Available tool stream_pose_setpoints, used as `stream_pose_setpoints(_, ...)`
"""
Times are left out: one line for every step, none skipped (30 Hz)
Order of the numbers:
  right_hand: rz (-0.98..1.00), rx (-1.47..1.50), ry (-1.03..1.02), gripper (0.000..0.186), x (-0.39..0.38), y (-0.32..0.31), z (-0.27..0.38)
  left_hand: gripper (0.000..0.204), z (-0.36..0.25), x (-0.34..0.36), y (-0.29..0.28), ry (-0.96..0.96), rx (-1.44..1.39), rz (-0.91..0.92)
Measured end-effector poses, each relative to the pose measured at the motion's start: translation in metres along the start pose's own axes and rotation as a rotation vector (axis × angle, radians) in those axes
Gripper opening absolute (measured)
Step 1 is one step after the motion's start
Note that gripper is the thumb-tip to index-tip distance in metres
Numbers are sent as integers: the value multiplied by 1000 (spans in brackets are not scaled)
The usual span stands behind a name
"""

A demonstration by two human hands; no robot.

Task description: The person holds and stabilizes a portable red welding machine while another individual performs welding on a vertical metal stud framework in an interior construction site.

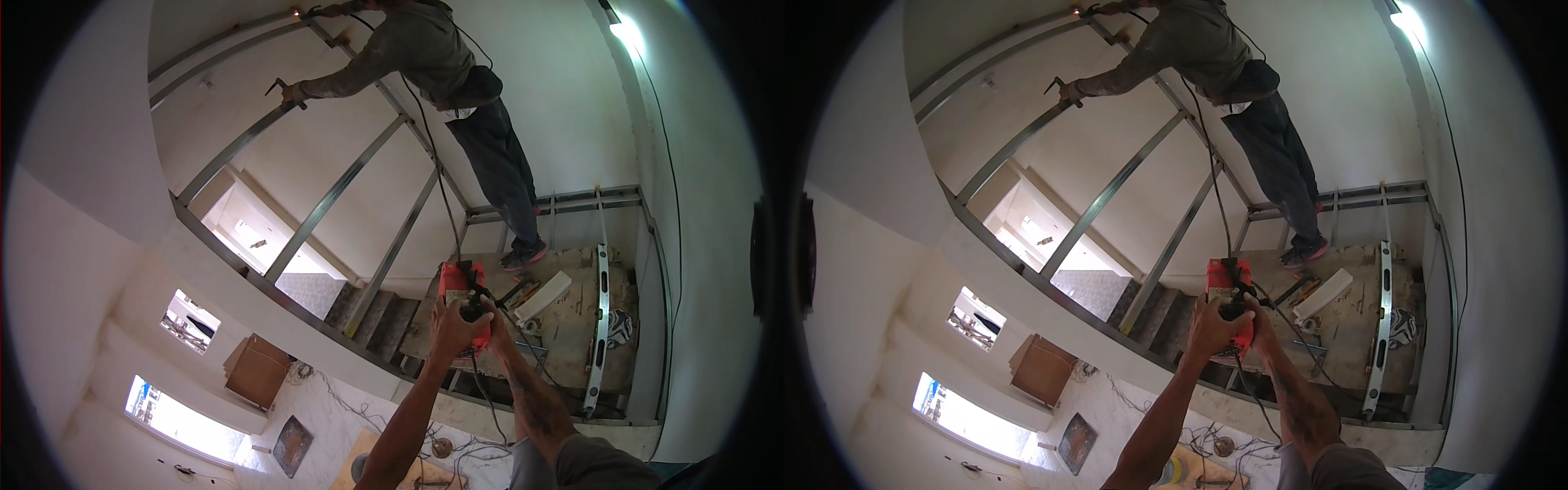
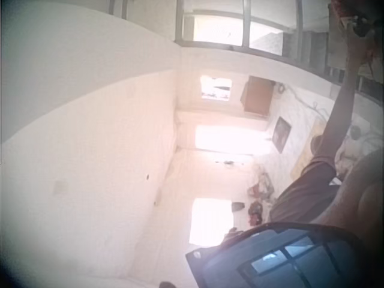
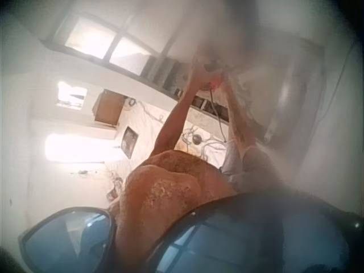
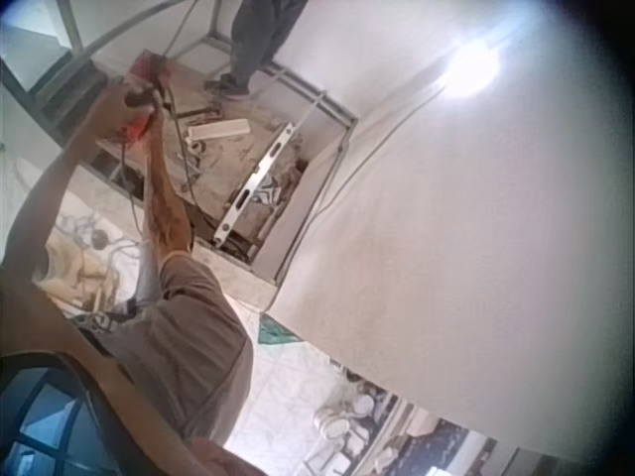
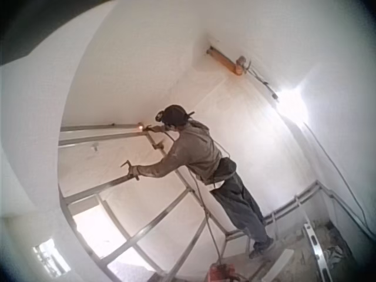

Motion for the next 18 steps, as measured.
stream_pose_setpoints(5,-26,-10,42,0,-5,1,71,-3,-1,0,16,-7,-4)
stream_pose_setpoints(10,-52,-19,47,0,-9,1,70,-5,-1,0,33,-15,-8)
stream_pose_setpoints(9,-54,-21,47,1,-14,1,70,-6,-1,2,34,-16,-6)
stream_pose_setpoints(12,-52,-16,47,2,-13,0,69,-4,-2,2,36,-16,-14)
stream_pose_setpoints(16,-51,-12,47,3,-13,-1,67,-3,-2,2,38,-16,-21)
stream_pose_setpoints(17,-51,-10,47,3,-13,-1,67,-1,-2,3,37,-15,-22)
stream_pose_setpoints(20,-54,0,47,2,-10,-1,65,0,-2,3,34,-10,-24)
stream_pose_setpoints(22,-56,10,46,1,-7,-1,62,0,-1,3,30,-4,-25)
stream_pose_setpoints(23,-56,12,46,1,-4,-1,62,1,-1,3,29,-4,-26)
stream_pose_setpoints(-3,-39,8,41,1,-1,1,61,0,-1,3,22,-9,-22)
stream_pose_setpoints(-29,-21,5,36,0,-1,3,60,-2,-2,4,15,-14,-18)
stream_pose_setpoints(-31,-22,4,36,1,-7,2,60,-3,-2,4,16,-15,-16)
stream_pose_setpoints(-4,-28,6,41,3,-10,1,60,-5,-2,4,14,-15,-22)
stream_pose_setpoints(23,-35,8,46,4,-13,1,59,-6,-2,4,12,-15,-27)
stream_pose_setpoints(22,-36,5,46,3,-18,1,59,-8,-2,5,14,-16,-25)
stream_pose_setpoints(2,-13,9,41,3,-15,0,59,-6,-2,4,12,-16,-32)
stream_pose_setpoints(-19,10,14,36,2,-11,-1,59,-5,-3,4,10,-16,-38)
stream_pose_setpoints(-17,11,16,36,3,-9,-2,59,-3,-3,4,8,-14,-39)
Point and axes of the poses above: each hand's wrist, its own x-axis towards the middle knuckle, its own y-axis out of the palm, z = x × y, the point moved 7 cm from there along x, towards the middle knuckle, and after that the axes turned 6 degrees about z, right-handed, at the moved point
